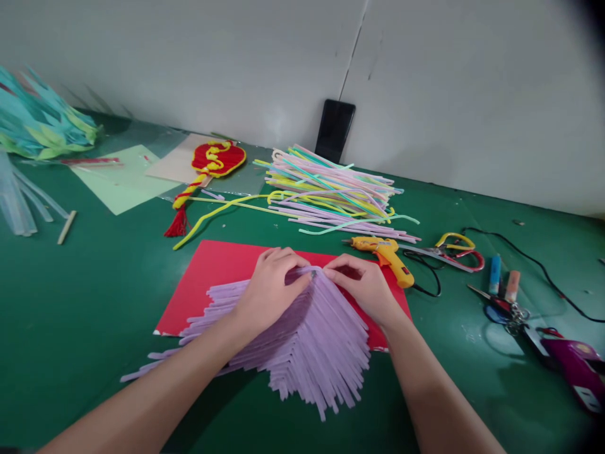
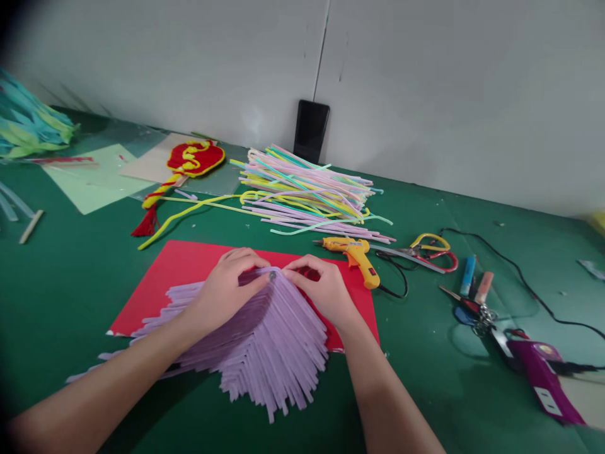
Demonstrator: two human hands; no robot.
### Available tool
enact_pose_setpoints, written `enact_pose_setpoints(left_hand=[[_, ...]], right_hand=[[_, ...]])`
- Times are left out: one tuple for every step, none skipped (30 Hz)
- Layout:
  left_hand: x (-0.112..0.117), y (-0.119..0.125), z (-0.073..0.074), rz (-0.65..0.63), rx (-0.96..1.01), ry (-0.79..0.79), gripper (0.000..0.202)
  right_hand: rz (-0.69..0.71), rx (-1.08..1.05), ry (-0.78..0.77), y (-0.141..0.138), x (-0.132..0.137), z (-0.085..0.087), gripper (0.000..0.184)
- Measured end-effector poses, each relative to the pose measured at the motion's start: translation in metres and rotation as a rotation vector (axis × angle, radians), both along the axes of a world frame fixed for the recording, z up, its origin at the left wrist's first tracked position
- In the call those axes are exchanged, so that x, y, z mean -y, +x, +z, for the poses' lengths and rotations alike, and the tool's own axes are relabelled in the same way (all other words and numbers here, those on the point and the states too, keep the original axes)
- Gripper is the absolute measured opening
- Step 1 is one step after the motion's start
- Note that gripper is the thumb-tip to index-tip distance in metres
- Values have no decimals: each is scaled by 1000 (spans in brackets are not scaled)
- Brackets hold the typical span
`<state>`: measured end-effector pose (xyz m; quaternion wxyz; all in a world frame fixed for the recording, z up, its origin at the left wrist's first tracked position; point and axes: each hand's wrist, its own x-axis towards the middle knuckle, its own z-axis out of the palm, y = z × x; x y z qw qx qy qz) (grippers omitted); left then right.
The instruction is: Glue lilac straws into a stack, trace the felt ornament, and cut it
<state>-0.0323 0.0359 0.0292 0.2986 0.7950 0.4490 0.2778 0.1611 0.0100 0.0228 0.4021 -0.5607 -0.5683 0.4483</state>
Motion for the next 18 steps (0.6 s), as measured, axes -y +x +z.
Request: enact_pose_setpoints(left_hand=[[0,0,0,1,0,0,7],[0,0,0,2,-2,-2,7],[1,0,0,2,-5,-3,7],[1,0,0,3,-10,-3,7],[1,0,0,5,-13,-1,7],[1,0,0,9,-15,3,6],[1,1,-1,14,-16,8,6],[1,1,-1,18,-15,13,6],[1,1,-1,21,-15,16,6],[1,2,-1,23,-16,16,6],[1,2,-1,23,-19,14,6],[0,1,0,24,-22,12,6],[0,1,0,24,-26,10,6],[0,1,0,23,-28,7,7],[0,1,0,23,-28,7,7],[0,1,1,22,-26,7,6],[1,0,0,21,-23,6,6],[1,0,0,20,-20,2,7]], right_hand=[[4,-1,3,0,0,0,14],[8,-1,6,1,0,0,14],[11,0,9,1,0,0,14],[12,2,11,1,0,0,14],[14,4,13,1,0,1,14],[16,7,14,1,0,1,14],[18,10,15,1,1,1,15],[20,15,15,1,1,1,15],[22,23,17,0,1,1,16],[21,31,20,0,1,1,17],[21,39,24,0,1,0,17],[20,44,30,0,2,0,17],[20,46,35,0,2,0,17],[21,45,39,0,2,-1,17],[25,43,39,0,2,-1,17],[29,42,38,0,1,-1,16],[33,43,37,0,1,-1,16],[36,45,35,0,1,-1,16]])
